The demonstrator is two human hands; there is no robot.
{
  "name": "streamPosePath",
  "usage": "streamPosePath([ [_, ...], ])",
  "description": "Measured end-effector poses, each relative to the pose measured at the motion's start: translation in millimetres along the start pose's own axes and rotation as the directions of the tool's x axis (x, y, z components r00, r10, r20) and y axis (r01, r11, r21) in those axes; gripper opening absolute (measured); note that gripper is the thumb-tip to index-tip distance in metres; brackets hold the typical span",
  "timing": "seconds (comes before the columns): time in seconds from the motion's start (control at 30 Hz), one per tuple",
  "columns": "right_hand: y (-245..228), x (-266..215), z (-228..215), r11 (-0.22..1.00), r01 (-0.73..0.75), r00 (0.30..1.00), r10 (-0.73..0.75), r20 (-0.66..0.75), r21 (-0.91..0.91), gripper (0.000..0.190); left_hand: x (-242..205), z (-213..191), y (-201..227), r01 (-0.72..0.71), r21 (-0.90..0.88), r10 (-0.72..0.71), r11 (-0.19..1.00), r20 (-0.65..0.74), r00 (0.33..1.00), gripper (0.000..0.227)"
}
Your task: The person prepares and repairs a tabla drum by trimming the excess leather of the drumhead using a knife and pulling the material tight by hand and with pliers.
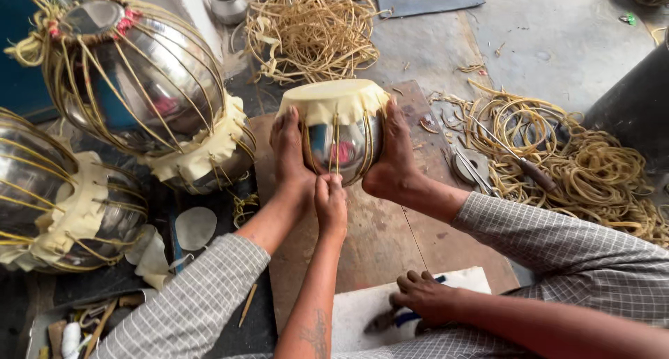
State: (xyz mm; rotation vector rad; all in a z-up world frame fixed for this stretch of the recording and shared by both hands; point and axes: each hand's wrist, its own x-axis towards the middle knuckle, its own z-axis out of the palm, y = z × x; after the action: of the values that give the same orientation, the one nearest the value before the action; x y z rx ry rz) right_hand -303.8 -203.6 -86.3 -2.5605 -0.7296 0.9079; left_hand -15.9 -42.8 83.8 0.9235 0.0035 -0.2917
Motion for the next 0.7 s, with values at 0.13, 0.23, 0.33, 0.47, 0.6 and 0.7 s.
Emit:
streamPosePath([
  [0.13,59.6,38.1,-99.0,0.984,-0.149,0.952,0.170,-0.255,0.100,0.056,-22.4,-0.5,11.7,-0.004,-0.032,0.006,0.999,0.055,0.998,0.052],
  [0.23,117.9,79.6,-221.9,0.950,-0.221,0.551,0.307,-0.776,0.219,0.045,-33.3,-3.8,7.7,0.023,-0.054,-0.019,0.998,0.069,0.997,0.050],
  [0.33,136.6,112.1,-314.1,0.912,-0.219,0.194,0.390,-0.900,0.348,0.035,-34.4,-4.4,11.0,0.029,-0.069,-0.022,0.997,0.101,0.995,0.048],
  [0.47,109.3,125.1,-309.9,0.879,-0.476,-0.003,0.027,-1.000,0.026,0.030,-28.9,-9.8,2.3,0.026,-0.103,-0.020,0.994,0.059,0.998,0.044],
  [0.6,65.1,93.6,-245.0,0.848,-0.065,0.059,0.529,-0.846,0.526,0.019,-20.1,-42.4,-12.4,-0.637,0.537,0.547,0.553,0.342,0.764,0.052],
  [0.7,39.7,100.5,-199.4,0.766,-0.037,0.149,0.639,-0.754,0.642,0.023,-19.3,-42.3,-24.1,-0.454,0.370,0.405,0.811,0.205,0.891,0.055],
])
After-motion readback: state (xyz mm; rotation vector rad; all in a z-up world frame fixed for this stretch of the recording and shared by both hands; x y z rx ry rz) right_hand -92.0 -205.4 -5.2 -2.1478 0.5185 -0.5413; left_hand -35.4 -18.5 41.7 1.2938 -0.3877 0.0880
